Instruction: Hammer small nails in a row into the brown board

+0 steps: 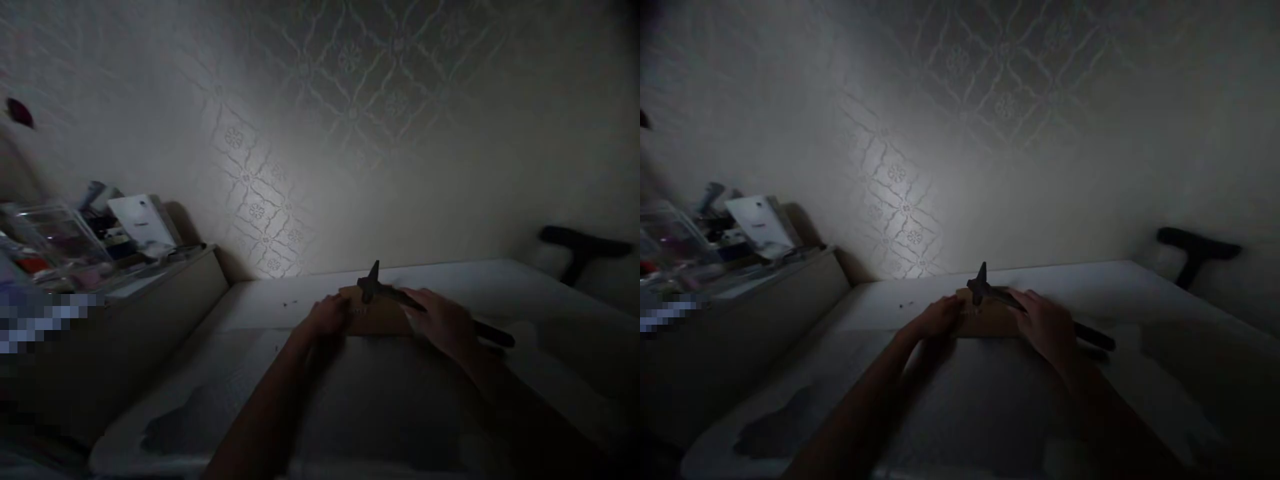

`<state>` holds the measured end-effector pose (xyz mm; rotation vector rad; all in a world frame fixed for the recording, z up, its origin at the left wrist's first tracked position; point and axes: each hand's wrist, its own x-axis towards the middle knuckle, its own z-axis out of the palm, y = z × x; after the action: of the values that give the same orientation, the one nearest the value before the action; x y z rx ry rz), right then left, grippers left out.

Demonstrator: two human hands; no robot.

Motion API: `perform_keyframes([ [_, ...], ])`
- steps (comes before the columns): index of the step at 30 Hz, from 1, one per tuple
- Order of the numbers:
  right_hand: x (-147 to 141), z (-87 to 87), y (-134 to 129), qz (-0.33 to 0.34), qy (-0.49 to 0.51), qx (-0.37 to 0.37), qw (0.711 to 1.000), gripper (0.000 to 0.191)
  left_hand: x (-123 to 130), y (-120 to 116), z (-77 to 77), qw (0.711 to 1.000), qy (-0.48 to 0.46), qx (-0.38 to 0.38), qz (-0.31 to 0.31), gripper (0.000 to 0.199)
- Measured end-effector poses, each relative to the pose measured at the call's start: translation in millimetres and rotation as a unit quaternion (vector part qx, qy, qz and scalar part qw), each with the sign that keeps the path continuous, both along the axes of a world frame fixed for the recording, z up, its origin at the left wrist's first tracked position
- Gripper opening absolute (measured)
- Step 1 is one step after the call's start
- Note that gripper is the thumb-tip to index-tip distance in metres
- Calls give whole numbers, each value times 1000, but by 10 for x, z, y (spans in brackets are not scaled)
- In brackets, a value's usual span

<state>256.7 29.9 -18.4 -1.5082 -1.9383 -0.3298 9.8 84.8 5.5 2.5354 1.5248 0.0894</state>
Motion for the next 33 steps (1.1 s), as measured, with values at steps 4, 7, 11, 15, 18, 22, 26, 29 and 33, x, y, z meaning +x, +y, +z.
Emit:
perform_keyframes([
  [4,1,-5,0,1,-11,-16,1000,32,10,-3,-9,1000,2,-4,7,45],
  [7,3,-10,6,-4,-3,-10,1000,33,11,9,-26,1000,2,-4,12,48],
  [11,2,-17,13,-4,2,-15,1000,32,9,24,-44,1000,-6,-4,17,45],
  [15,3,-22,14,2,1,-16,1000,32,7,22,-46,1000,-12,4,12,43],
  [18,5,-19,11,-5,7,-7,1000,33,7,19,-40,1000,-15,2,11,43],
  [22,7,-12,5,-5,-16,-13,1000,31,7,12,-20,1000,-5,-5,17,45],
  [26,6,-6,0,-4,-14,-3,1000,32,7,0,-1,1000,-6,-5,9,45],
  [29,-4,-1,-4,3,-16,-13,1000,30,0,3,-9,1000,-12,-4,4,44],
  [33,-2,-2,7,-6,-7,-15,1000,29,1,23,-41,1000,-18,8,14,44],
])
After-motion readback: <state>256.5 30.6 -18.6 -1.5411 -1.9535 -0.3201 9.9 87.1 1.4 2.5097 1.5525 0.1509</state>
